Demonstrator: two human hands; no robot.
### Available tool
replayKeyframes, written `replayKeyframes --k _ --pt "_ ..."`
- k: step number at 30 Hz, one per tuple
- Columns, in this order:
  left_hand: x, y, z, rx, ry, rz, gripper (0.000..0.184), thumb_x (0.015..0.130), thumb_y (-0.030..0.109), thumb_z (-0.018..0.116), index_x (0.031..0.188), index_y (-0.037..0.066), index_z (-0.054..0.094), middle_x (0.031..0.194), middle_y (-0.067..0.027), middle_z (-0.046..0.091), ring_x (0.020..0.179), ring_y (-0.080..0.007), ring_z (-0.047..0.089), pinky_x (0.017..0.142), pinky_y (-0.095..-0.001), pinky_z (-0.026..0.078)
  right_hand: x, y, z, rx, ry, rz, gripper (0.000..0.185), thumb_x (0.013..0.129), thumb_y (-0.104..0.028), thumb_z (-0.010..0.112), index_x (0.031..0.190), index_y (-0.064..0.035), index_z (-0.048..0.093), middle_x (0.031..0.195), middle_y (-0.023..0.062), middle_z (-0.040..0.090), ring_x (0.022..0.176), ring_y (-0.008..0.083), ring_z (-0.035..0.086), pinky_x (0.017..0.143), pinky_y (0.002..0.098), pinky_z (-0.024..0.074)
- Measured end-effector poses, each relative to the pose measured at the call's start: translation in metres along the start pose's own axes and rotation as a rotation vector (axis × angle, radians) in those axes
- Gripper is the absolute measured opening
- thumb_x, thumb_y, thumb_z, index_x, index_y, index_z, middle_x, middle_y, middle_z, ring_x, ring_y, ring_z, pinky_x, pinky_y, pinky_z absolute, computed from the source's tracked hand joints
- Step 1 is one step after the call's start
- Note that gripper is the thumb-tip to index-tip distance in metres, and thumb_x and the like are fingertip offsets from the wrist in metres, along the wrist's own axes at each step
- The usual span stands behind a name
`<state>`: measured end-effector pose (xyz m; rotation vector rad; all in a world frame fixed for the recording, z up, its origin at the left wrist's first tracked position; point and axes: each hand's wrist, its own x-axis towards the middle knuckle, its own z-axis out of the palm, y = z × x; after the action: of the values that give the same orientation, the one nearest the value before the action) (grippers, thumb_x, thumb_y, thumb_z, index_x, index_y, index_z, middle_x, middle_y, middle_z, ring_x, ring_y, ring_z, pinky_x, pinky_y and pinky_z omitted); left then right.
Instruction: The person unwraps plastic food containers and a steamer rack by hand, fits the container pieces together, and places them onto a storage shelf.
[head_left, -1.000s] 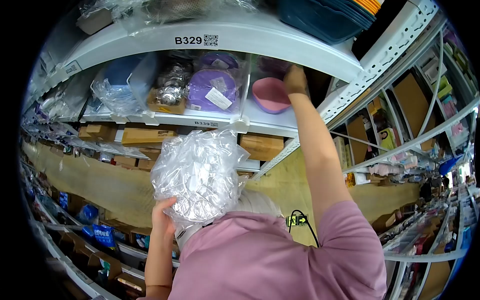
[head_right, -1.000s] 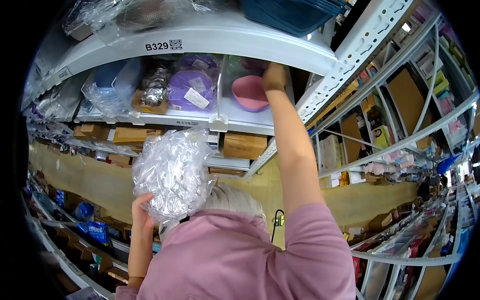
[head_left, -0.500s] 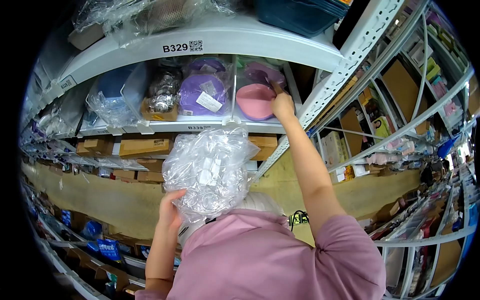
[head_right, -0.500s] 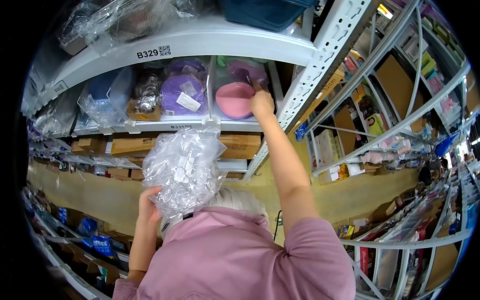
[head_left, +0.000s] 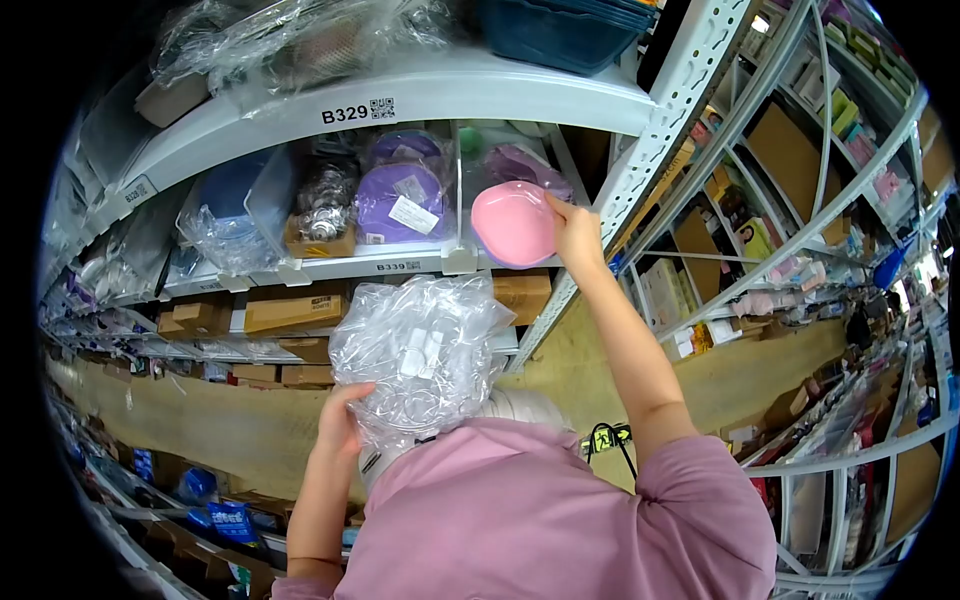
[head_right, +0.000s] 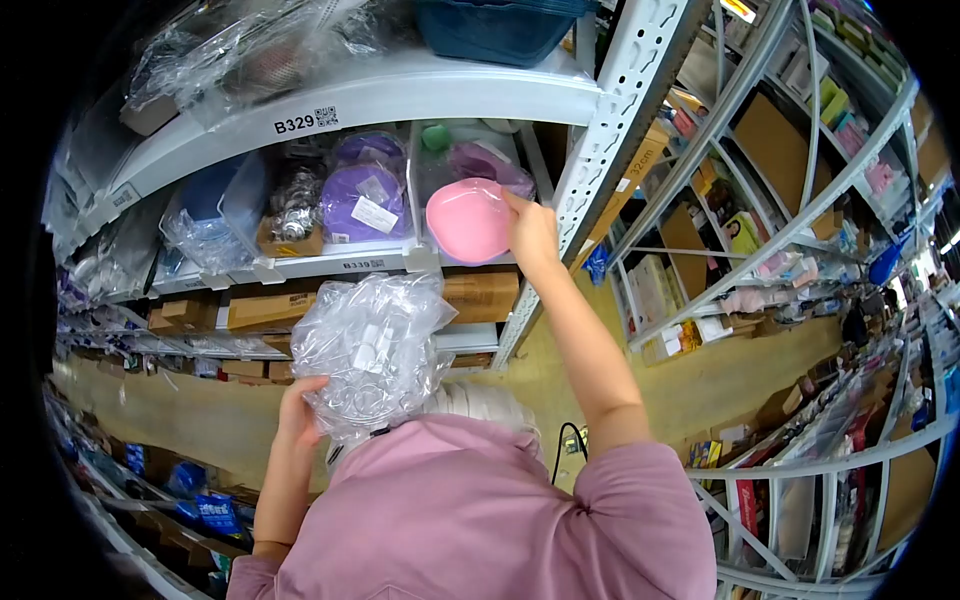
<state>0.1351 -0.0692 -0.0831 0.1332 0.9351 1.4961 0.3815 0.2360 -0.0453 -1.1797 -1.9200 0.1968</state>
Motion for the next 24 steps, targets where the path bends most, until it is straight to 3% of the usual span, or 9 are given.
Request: replayKeyframes --k 3,4,5,7,8,11,12,14,24 --pt "0.003 0.003 -0.008 0.027 0.001 -0.012 0.051 0.072 0.006 0.060 0.119 -0.007 0.044 0.108 -0.0178 0.057 0.096 -0.0281 0.058 0.084 -0.0407 0.050 -0.017 -0.010 -0.025 0.054 -0.030 -0.001 0.030 0.081 0.000 0.051 0.106 -0.0081 0.065 0.074 0.0268 0.057 0.062 0.0369 0.060 0.059 0.0332 0.0472" --pt "0.004 0.004 -0.010 0.034 0.004 -0.025 0.051 0.072 0.006 0.060 0.119 -0.007 0.044 0.108 -0.0177 0.057 0.095 -0.0279 0.059 0.084 -0.0406 0.050 -0.021 -0.016 -0.037 0.034 -0.052 -0.005 0.031 0.080 0.000 0.052 0.107 -0.0084 0.064 0.074 0.0274 0.057 0.056 0.0265 0.061 0.058 0.0302 0.0467" --pt "0.006 0.004 -0.011 0.038 0.004 -0.027 0.051 0.072 0.006 0.060 0.119 -0.007 0.044 0.108 -0.0177 0.057 0.095 -0.0279 0.059 0.084 -0.0406 0.050 -0.025 -0.020 -0.048 0.034 -0.050 -0.002 0.031 0.080 0.000 0.052 0.107 -0.0084 0.064 0.074 0.0274 0.057 0.056 0.0265 0.061 0.058 0.0302 0.0467" --pt "0.008 0.007 -0.010 0.105 0.003 -0.028 0.052 0.072 0.005 0.060 0.120 -0.006 0.044 0.109 -0.0177 0.057 0.096 -0.0278 0.059 0.083 -0.0403 0.050 -0.033 -0.027 -0.069 0.128 -0.089 0.046 0.034 0.079 0.002 0.051 0.108 -0.0086 0.064 0.074 0.0266 0.058 0.056 0.0119 0.057 0.058 0.0270 0.0458" --pt "0.009 0.008 -0.006 0.108 0.004 -0.029 0.052 0.072 0.005 0.060 0.120 -0.006 0.044 0.109 -0.0177 0.057 0.096 -0.0278 0.059 0.083 -0.0403 0.050 -0.035 -0.032 -0.086 0.086 -0.156 0.063 0.036 0.078 0.004 0.049 0.110 -0.0086 0.063 0.074 0.0240 0.060 0.060 0.0041 0.049 0.059 0.0243 0.0448" --pt "0.011 0.010 0.020 0.153 -0.114 -0.034 0.053 0.072 0.003 0.060 0.122 -0.005 0.043 0.112 -0.0175 0.056 0.099 -0.0275 0.059 0.084 -0.0392 0.050 -0.044 -0.040 -0.132 0.160 -0.247 0.158 0.038 0.077 0.006 0.048 0.110 -0.0058 0.062 0.072 0.0158 0.065 0.061 0.0044 0.048 0.059 0.0225 0.0440" --pt "0.014 0.007 0.027 0.154 -0.139 -0.032 0.054 0.073 0.002 0.059 0.124 -0.005 0.042 0.112 -0.0175 0.056 0.101 -0.0276 0.058 0.085 -0.0387 0.050 -0.046 -0.042 -0.149 0.190 -0.270 0.171 0.037 0.077 0.005 0.050 0.109 -0.0072 0.063 0.076 0.0191 0.065 0.065 0.0045 0.052 0.062 0.0226 0.0455" --pt "0.021 0.001 0.042 0.145 -0.174 -0.035 0.057 0.073 0.001 0.059 0.126 -0.004 0.039 0.112 -0.0168 0.056 0.102 -0.0261 0.057 0.084 -0.0370 0.050 -0.051 -0.036 -0.179 0.251 -0.300 0.160 0.039 0.077 0.007 0.049 0.111 -0.0067 0.063 0.088 0.0115 0.069 0.074 0.0040 0.055 0.068 0.0206 0.0455" --pt "0.064 -0.016 0.146 0.216 -0.197 0.025 0.053 0.075 0.002 0.061 0.122 -0.003 0.038 0.110 -0.0148 0.054 0.096 -0.0234 0.058 0.080 -0.0379 0.051 -0.074 -0.018 -0.312 0.356 -0.248 0.378 0.029 0.080 0.008 0.055 0.108 0.0018 0.062 0.089 0.0071 0.068 0.076 0.0054 0.056 0.067 0.0183 0.0449"
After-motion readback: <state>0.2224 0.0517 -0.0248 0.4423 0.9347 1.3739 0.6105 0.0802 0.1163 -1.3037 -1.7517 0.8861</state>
